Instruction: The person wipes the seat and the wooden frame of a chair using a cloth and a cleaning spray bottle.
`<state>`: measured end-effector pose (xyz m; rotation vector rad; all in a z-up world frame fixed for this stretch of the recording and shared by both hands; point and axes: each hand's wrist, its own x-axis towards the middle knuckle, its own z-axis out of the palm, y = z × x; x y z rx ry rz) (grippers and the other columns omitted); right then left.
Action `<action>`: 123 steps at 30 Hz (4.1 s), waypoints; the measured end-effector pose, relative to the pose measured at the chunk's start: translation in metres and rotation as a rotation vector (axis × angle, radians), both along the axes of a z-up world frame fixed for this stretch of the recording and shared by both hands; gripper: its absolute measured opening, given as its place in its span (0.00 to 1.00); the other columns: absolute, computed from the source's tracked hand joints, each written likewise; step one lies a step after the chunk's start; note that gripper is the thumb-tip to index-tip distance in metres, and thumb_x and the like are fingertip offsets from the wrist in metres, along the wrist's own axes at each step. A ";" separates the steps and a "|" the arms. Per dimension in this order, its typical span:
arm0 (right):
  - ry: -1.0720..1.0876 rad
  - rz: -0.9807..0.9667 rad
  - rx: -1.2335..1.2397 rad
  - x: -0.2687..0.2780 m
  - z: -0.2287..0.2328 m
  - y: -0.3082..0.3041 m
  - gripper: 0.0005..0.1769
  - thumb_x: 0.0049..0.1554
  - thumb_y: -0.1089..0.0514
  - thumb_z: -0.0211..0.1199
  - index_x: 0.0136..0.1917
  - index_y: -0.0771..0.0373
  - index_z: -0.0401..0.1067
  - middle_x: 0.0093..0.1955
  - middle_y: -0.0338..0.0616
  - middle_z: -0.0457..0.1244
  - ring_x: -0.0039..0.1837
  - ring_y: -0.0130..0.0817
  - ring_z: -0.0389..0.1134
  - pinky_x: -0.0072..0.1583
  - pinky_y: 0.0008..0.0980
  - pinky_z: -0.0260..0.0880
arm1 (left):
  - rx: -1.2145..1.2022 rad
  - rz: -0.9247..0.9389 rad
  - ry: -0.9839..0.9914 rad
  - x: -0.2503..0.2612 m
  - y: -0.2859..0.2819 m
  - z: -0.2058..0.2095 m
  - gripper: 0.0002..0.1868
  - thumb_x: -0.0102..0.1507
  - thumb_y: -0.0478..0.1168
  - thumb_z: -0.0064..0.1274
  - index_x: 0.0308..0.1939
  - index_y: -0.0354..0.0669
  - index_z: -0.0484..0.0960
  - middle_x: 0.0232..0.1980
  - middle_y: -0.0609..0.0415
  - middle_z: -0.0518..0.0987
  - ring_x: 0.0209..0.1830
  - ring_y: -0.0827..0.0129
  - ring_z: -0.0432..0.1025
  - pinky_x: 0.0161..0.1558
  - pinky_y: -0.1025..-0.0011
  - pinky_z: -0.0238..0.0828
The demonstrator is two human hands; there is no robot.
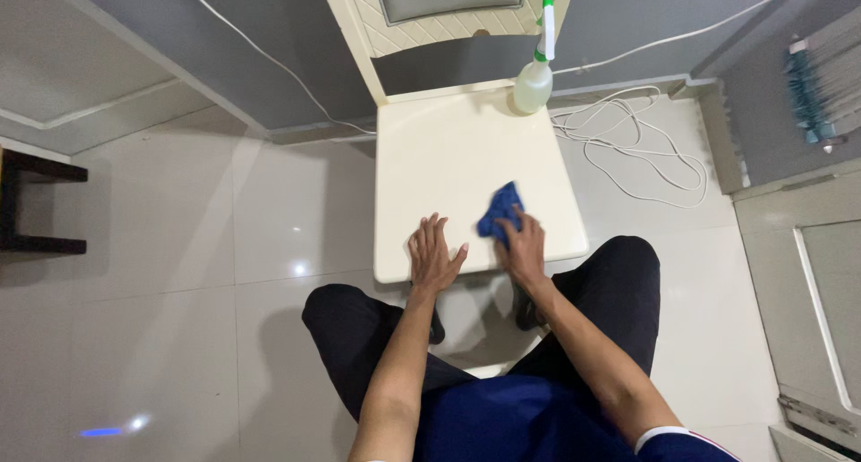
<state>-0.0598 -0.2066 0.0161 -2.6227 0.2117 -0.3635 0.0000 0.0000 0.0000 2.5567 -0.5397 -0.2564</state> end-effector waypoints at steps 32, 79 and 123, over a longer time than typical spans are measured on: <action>0.134 0.279 -0.087 0.006 0.022 -0.047 0.27 0.48 0.60 0.70 0.62 0.50 0.74 0.78 0.52 0.54 0.70 0.60 0.58 0.69 0.55 0.59 | 0.083 0.098 0.044 0.008 -0.017 0.029 0.39 0.62 0.60 0.52 0.70 0.42 0.66 0.75 0.45 0.62 0.76 0.50 0.52 0.72 0.48 0.43; 0.019 -0.217 -0.091 0.046 0.029 -0.076 0.28 0.53 0.64 0.70 0.67 0.52 0.74 0.80 0.51 0.55 0.71 0.57 0.56 0.68 0.53 0.59 | 0.019 0.157 -0.041 0.022 -0.026 0.036 0.41 0.63 0.58 0.52 0.75 0.42 0.62 0.81 0.51 0.57 0.83 0.56 0.46 0.78 0.48 0.38; 0.062 -0.093 -0.056 0.094 0.027 -0.046 0.28 0.48 0.62 0.71 0.62 0.56 0.73 0.76 0.56 0.56 0.68 0.64 0.57 0.68 0.54 0.59 | 0.021 0.152 0.018 0.026 -0.028 0.034 0.40 0.62 0.56 0.51 0.75 0.43 0.62 0.80 0.51 0.57 0.82 0.53 0.46 0.76 0.46 0.38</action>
